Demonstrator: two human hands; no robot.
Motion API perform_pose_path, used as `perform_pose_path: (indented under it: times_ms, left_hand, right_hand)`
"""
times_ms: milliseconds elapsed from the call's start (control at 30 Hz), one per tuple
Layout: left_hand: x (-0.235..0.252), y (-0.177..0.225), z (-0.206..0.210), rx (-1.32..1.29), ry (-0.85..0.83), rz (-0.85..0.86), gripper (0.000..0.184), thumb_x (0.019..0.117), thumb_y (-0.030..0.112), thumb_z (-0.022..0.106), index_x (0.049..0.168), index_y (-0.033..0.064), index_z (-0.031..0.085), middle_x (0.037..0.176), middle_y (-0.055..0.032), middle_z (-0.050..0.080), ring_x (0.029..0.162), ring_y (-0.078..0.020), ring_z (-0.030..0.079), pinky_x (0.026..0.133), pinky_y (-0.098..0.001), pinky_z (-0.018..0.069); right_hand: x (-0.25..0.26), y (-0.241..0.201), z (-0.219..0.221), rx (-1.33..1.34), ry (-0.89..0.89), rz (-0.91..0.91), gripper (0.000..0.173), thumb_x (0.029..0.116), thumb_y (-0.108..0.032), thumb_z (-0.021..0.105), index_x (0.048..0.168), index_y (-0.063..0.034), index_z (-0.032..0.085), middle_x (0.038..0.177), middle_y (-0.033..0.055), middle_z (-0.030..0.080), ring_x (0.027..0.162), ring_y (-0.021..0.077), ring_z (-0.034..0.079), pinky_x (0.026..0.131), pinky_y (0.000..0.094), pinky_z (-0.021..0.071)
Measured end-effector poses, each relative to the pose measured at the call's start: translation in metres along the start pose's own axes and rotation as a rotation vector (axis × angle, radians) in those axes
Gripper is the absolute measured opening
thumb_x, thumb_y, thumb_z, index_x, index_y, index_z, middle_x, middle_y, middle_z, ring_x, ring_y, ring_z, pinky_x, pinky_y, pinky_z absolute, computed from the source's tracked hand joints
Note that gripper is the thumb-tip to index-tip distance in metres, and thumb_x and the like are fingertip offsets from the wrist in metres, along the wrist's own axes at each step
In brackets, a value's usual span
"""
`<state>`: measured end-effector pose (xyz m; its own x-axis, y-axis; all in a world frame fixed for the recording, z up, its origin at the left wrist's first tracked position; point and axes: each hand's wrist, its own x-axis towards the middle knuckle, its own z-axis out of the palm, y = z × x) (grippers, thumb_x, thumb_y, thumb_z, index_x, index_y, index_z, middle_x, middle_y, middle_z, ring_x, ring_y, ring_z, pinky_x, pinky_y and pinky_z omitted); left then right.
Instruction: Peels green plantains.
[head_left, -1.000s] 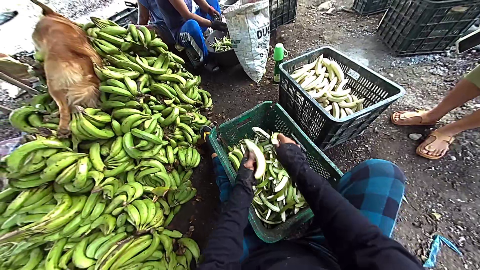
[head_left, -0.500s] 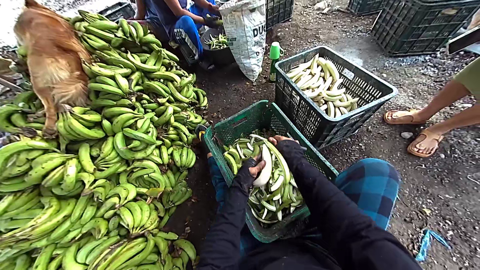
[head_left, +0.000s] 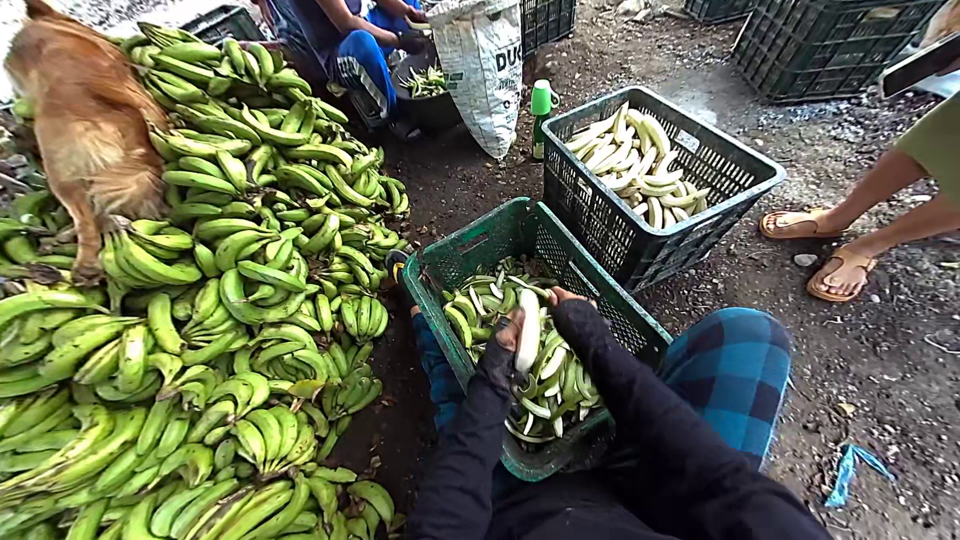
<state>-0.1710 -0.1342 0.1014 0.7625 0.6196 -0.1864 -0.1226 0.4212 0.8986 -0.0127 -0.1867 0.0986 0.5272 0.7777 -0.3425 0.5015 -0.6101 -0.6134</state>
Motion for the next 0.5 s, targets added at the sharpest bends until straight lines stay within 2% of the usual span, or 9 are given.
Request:
perform_pose_path:
  times_ms: [33,67,100,200,233,300,333,400,500]
  left_hand:
    - [-0.001,-0.002,-0.006,0.021,-0.070,0.055,0.031,0.1044,0.011,0.033,0.118,-0.0017,0.058,0.081,0.0002,0.069,0.070,-0.0067,0.066,0.067,-0.0241,0.0576]
    - [0.000,-0.002,-0.011,0.025,-0.066,0.081,0.032,0.1034,0.010,0.035,0.123,-0.0040,0.056,0.085,-0.0003,0.070,0.073,-0.0071,0.067,0.070,-0.0255,0.0584]
    - [0.001,-0.002,-0.014,-0.005,-0.002,0.083,0.032,0.1064,0.011,0.033,0.121,-0.0035,0.057,0.083,-0.0020,0.069,0.071,-0.0082,0.067,0.068,-0.0254,0.0583]
    - [0.008,-0.001,-0.014,-0.053,0.263,0.023,0.046,0.1134,0.030,0.022,0.105,0.0027,0.057,0.074,-0.0052,0.063,0.059,-0.0107,0.061,0.053,-0.0242,0.0534]
    - [0.009,0.003,-0.011,0.028,0.364,0.004,0.044,0.1134,0.032,0.023,0.109,0.0038,0.057,0.079,-0.0059,0.063,0.063,-0.0101,0.061,0.057,-0.0239,0.0536]
    - [0.002,0.020,0.002,0.243,0.487,-0.086,0.045,0.1139,0.027,0.027,0.134,-0.0028,0.053,0.116,-0.0183,0.063,0.098,-0.0192,0.063,0.089,-0.0337,0.0522]
    - [0.005,0.020,0.003,0.252,0.500,-0.097,0.044,0.1136,0.026,0.029,0.136,-0.0046,0.051,0.121,-0.0201,0.061,0.102,-0.0211,0.061,0.093,-0.0366,0.0502]
    - [0.008,0.015,0.005,0.190,0.464,-0.037,0.030,0.1122,0.022,0.034,0.118,-0.0001,0.055,0.092,-0.0069,0.059,0.076,-0.0092,0.058,0.071,-0.0254,0.0523]
    - [-0.008,0.008,-0.007,0.071,0.139,0.083,0.031,0.1085,0.011,0.032,0.111,-0.0009,0.060,0.077,-0.0007,0.068,0.066,-0.0064,0.065,0.064,-0.0236,0.0572]
  right_hand:
    - [0.021,0.013,0.000,0.004,0.040,-0.039,0.053,0.1131,-0.039,0.031,0.137,-0.0030,0.062,0.132,0.0288,0.065,0.130,0.0480,0.057,0.110,0.0706,0.0355]
    - [0.044,0.031,0.014,0.053,0.228,-0.127,0.053,0.1114,-0.039,0.037,0.125,0.0008,0.069,0.118,0.0307,0.070,0.118,0.0508,0.064,0.104,0.0734,0.0400]
    - [0.054,0.039,0.014,0.083,0.293,-0.178,0.051,0.1103,-0.038,0.039,0.124,0.0000,0.069,0.115,0.0299,0.071,0.116,0.0509,0.065,0.103,0.0736,0.0398]
    - [0.004,0.016,-0.003,0.047,0.228,-0.226,0.041,0.1082,-0.033,0.050,0.139,-0.0101,0.063,0.130,0.0268,0.065,0.126,0.0502,0.057,0.106,0.0706,0.0378]
    - [-0.018,0.007,0.002,0.047,0.195,-0.236,0.040,0.1067,-0.029,0.054,0.140,-0.0090,0.062,0.133,0.0288,0.063,0.128,0.0521,0.054,0.106,0.0710,0.0372]
    - [-0.046,0.000,0.019,0.068,0.151,-0.238,0.042,0.1050,-0.028,0.054,0.140,-0.0065,0.062,0.136,0.0304,0.060,0.131,0.0535,0.050,0.108,0.0709,0.0340]
    - [-0.053,-0.003,0.023,0.079,0.143,-0.211,0.042,0.1058,-0.028,0.053,0.141,-0.0068,0.062,0.137,0.0301,0.060,0.133,0.0526,0.049,0.110,0.0693,0.0325]
    - [-0.047,-0.008,0.022,0.069,0.143,-0.136,0.042,0.1087,-0.031,0.049,0.142,-0.0081,0.061,0.137,0.0300,0.060,0.133,0.0512,0.050,0.112,0.0677,0.0315]
    - [-0.008,0.007,0.012,-0.121,0.059,-0.037,0.053,0.1110,-0.047,0.034,0.132,-0.0092,0.064,0.124,0.0257,0.069,0.121,0.0469,0.062,0.100,0.0703,0.0433]
